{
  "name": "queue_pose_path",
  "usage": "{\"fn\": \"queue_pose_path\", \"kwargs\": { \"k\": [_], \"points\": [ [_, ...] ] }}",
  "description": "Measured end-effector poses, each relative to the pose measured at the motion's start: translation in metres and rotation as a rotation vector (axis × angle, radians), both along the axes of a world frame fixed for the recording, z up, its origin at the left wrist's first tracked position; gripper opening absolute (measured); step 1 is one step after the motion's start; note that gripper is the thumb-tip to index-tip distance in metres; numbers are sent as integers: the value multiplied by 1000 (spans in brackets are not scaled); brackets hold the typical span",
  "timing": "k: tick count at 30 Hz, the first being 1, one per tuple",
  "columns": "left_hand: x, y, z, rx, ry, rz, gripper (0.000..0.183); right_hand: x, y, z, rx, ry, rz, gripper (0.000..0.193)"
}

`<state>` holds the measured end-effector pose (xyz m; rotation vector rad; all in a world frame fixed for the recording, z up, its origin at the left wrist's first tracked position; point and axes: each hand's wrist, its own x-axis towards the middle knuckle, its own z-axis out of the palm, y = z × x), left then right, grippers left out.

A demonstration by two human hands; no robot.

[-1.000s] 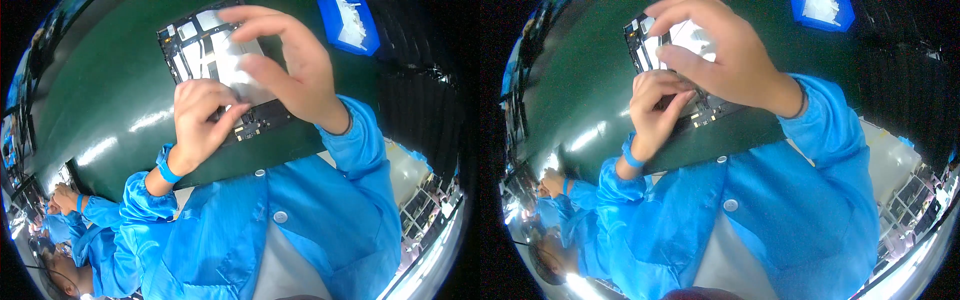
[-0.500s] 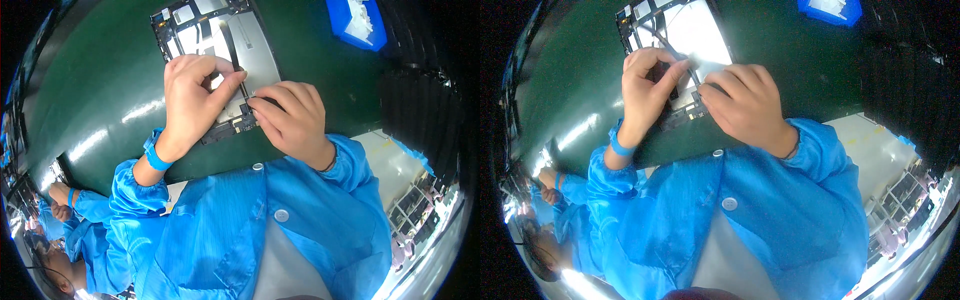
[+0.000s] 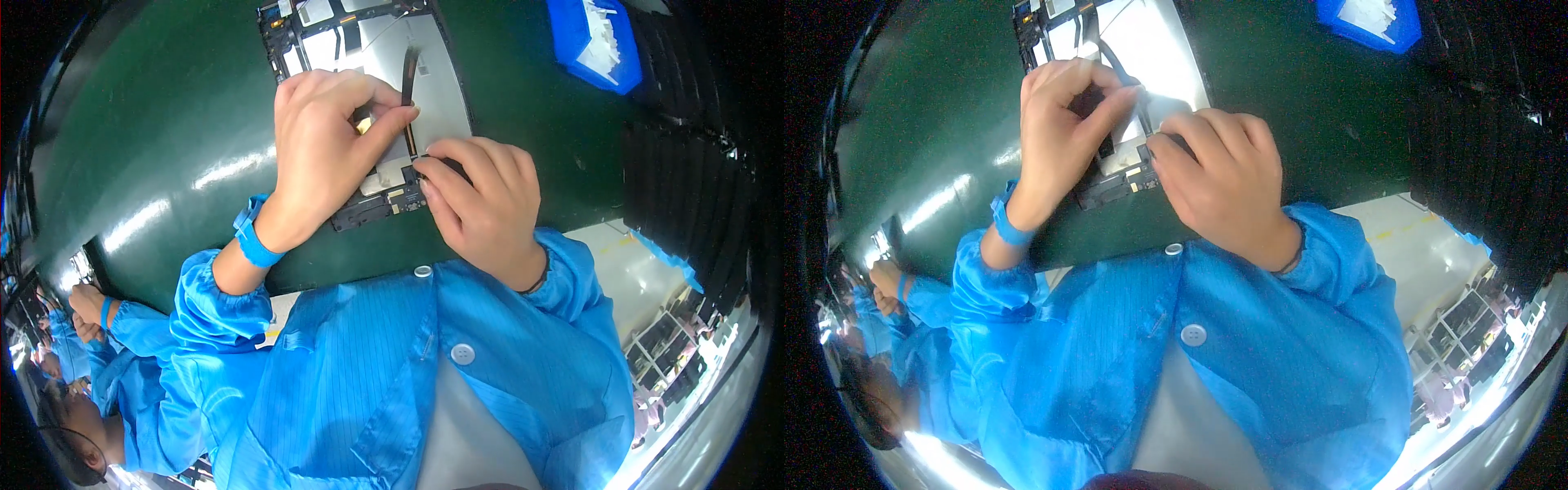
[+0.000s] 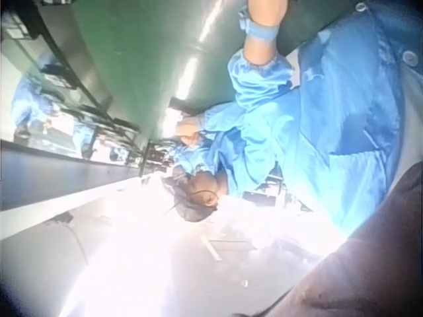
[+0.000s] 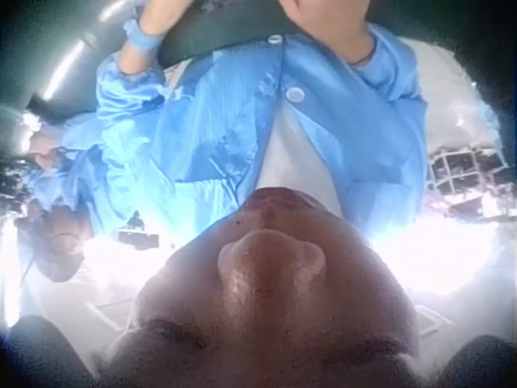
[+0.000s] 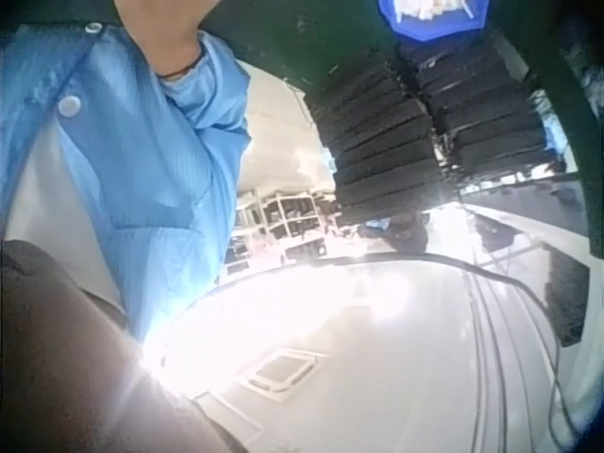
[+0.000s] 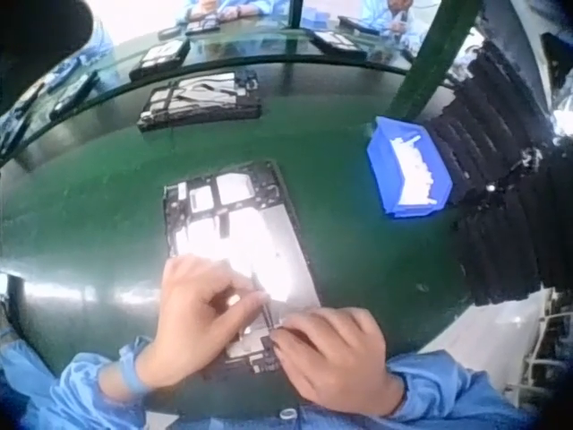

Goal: The person assembles tablet devices on an assembly line by attaching ribbon cables and adhesive strips onto the chassis by hand, pressing them down, and placing each assembled unit along the conveyor belt.

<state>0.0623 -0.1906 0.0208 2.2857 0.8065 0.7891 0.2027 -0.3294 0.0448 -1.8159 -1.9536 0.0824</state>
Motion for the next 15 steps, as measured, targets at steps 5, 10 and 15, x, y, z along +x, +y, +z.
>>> {"fn": "queue_pose_path", "kwargs": {
  "k": [5,10,15],
  "points": [
    [0,1,2,12,39,2,12,1,-1,0,7,-56,18,18],
    [2,2,3,73,48,25,13,1,0,0,-25,-55,12,17],
    [3,2,4,62,64,22,13,1,-1,-1,-16,-59,8,17]
  ]
}}
